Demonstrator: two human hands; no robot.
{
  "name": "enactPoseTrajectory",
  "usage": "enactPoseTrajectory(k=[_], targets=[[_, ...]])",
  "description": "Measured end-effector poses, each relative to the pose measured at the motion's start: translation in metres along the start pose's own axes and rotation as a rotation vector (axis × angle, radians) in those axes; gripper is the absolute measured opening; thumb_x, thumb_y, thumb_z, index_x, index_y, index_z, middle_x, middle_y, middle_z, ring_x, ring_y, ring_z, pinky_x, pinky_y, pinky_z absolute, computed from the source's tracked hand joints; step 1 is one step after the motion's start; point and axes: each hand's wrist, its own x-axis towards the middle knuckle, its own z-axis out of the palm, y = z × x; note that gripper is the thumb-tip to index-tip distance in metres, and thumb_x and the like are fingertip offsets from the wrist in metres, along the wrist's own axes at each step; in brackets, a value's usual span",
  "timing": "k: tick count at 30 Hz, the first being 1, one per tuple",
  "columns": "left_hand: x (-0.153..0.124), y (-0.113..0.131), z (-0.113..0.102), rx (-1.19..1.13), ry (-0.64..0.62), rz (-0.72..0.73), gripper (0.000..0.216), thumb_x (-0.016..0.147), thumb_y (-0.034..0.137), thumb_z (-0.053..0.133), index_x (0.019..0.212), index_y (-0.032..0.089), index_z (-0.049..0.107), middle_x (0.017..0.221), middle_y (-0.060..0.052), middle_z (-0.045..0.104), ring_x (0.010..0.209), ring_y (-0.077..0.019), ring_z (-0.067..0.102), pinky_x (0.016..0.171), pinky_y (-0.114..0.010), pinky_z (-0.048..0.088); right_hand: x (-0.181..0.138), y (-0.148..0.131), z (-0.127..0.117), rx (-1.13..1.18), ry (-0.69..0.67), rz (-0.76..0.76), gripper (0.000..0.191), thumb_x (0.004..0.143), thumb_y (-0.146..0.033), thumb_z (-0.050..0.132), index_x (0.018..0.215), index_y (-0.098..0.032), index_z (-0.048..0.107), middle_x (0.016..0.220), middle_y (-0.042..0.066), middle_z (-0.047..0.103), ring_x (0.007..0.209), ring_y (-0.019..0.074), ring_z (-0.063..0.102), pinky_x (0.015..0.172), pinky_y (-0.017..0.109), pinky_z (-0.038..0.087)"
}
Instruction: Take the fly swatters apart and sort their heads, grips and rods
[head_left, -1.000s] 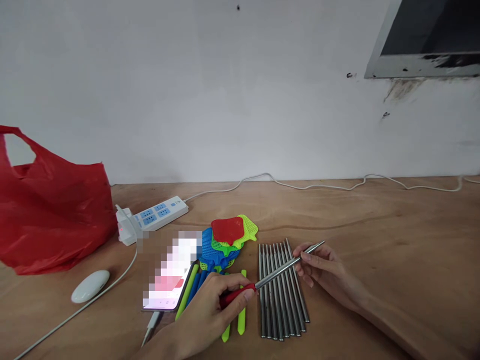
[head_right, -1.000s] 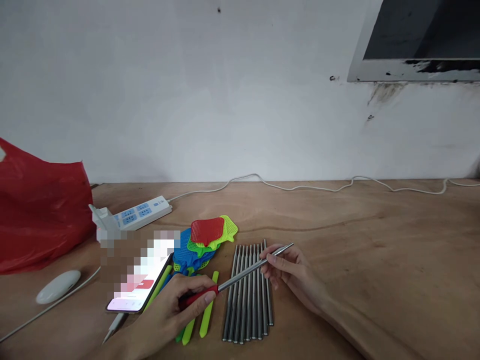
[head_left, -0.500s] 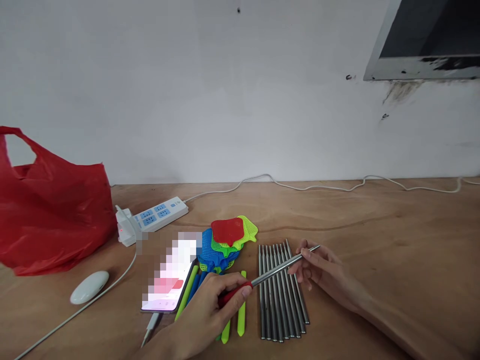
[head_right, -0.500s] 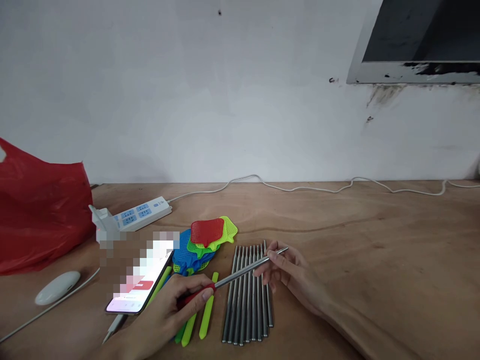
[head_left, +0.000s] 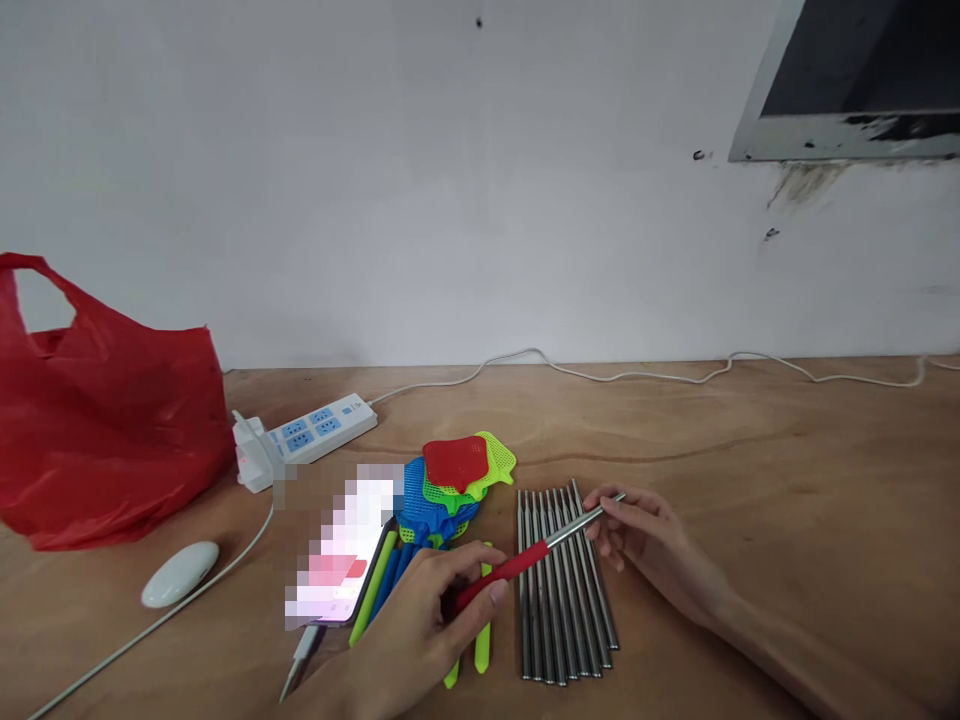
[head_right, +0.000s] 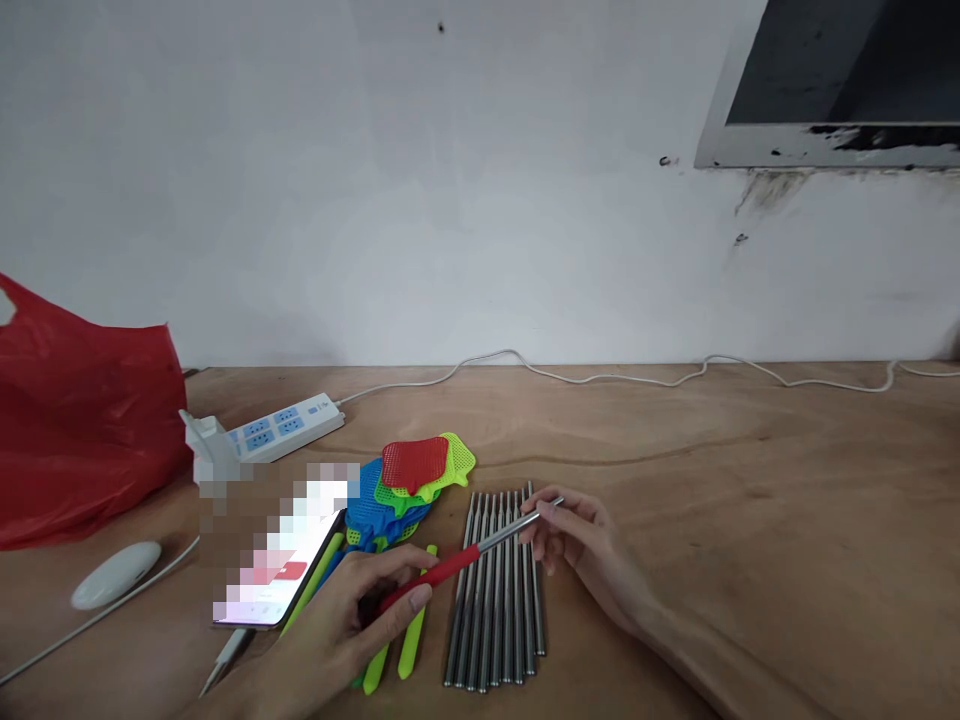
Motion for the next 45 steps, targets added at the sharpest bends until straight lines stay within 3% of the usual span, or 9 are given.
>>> enactPoseTrajectory(k=[4, 14, 18, 21, 23, 28, 32, 37, 45], targets=[[0.002, 0.003, -0.003, 0.037, -0.017, 0.001, 0.043, 0.099, 0.054, 0.042, 0.115, 0.025, 0.069, 0.078, -0.001, 0.067, 0.076, -0.0205, 0.061, 0.067, -0.03, 0.046, 0.003, -0.003, -0.004, 0.049, 0.112, -0.046, 0.03, 0.071, -0.043, 0.086, 0.083, -0.016, 0.079, 0.067, 0.003, 0.069, 0.056, 0.0092, 0.058, 0.046, 0.015, 0.046], [0.005, 0.003, -0.008, 0.084, -0.005, 0.062, 0.038, 0.102, 0.047, 0.042, 0.117, 0.023, 0.066, 0.081, -0.002, 0.069, 0.078, -0.021, 0.063, 0.068, -0.031, 0.05, -0.003, -0.001, -0.003, -0.034, -0.044, -0.002, 0.032, 0.073, -0.044, 0.085, 0.091, -0.018, 0.079, 0.074, 0.006, 0.071, 0.061, 0.0117, 0.061, 0.048, 0.018, 0.046], [0.007, 0.0, -0.011, 0.192, 0.18, 0.267, 0.03, 0.102, 0.036, 0.044, 0.125, 0.025, 0.059, 0.12, -0.008, 0.065, 0.112, -0.0251, 0.06, 0.094, -0.039, 0.05, -0.002, 0.005, 0.001, 0.017, 0.029, -0.011, 0.034, 0.076, -0.048, 0.082, 0.089, -0.018, 0.077, 0.066, 0.002, 0.064, 0.054, 0.0091, 0.054, 0.046, 0.018, 0.042], [0.012, -0.008, -0.012, 0.38, 0.314, 0.299, 0.04, 0.102, 0.034, 0.045, 0.141, 0.025, 0.045, 0.143, -0.01, 0.053, 0.132, -0.0298, 0.049, 0.106, -0.049, 0.043, 0.0, 0.003, 0.002, 0.065, 0.146, -0.028, 0.037, 0.074, -0.052, 0.082, 0.082, -0.017, 0.074, 0.055, -0.003, 0.053, 0.048, 0.0069, 0.045, 0.044, 0.017, 0.037], [0.015, -0.015, -0.011, 0.494, 0.319, 0.292, 0.049, 0.102, 0.037, 0.045, 0.148, 0.022, 0.036, 0.149, -0.011, 0.049, 0.137, -0.0315, 0.044, 0.109, -0.053, 0.041, 0.001, 0.001, 0.001, 0.077, 0.176, -0.029, 0.038, 0.072, -0.053, 0.083, 0.077, -0.017, 0.072, 0.051, -0.004, 0.047, 0.046, 0.0066, 0.039, 0.042, 0.018, 0.035], [0.018, -0.019, -0.007, 0.589, 0.245, 0.282, 0.047, 0.102, 0.039, 0.045, 0.145, 0.02, 0.038, 0.141, -0.011, 0.057, 0.132, -0.0311, 0.05, 0.109, -0.056, 0.04, 0.001, -0.001, 0.001, 0.07, 0.175, 0.003, 0.04, 0.072, -0.055, 0.082, 0.076, -0.017, 0.069, 0.051, -0.005, 0.044, 0.046, 0.007, 0.034, 0.042, 0.019, 0.033], [0.016, -0.014, -0.01, 0.562, 0.317, 0.303, 0.035, 0.101, 0.035, 0.046, 0.132, 0.02, 0.048, 0.129, -0.011, 0.063, 0.121, -0.0306, 0.057, 0.103, -0.054, 0.045, 0.001, 0.0, -0.001, 0.073, 0.168, 0.003, 0.039, 0.075, -0.055, 0.079, 0.076, -0.017, 0.068, 0.051, -0.006, 0.041, 0.047, 0.0073, 0.033, 0.043, 0.019, 0.031], [0.018, -0.02, -0.008, 0.608, 0.321, 0.327, 0.047, 0.098, 0.035, 0.051, 0.141, 0.018, 0.041, 0.137, -0.013, 0.059, 0.127, -0.0317, 0.053, 0.104, -0.053, 0.046, 0.002, -0.001, -0.001, 0.077, 0.167, 0.012, 0.039, 0.075, -0.055, 0.078, 0.074, -0.018, 0.065, 0.051, -0.006, 0.038, 0.047, 0.0075, 0.031, 0.043, 0.02, 0.03], [0.016, -0.007, -0.011, 0.601, 0.24, 0.339, 0.036, 0.089, 0.028, 0.056, 0.123, 0.017, 0.06, 0.118, -0.012, 0.066, 0.111, -0.0323, 0.06, 0.098, -0.055, 0.048, 0.002, -0.001, -0.002, 0.116, 0.168, 0.049, 0.039, 0.073, -0.052, 0.081, 0.069, -0.019, 0.061, 0.053, -0.008, 0.032, 0.048, 0.0084, 0.026, 0.046, 0.023, 0.027]])
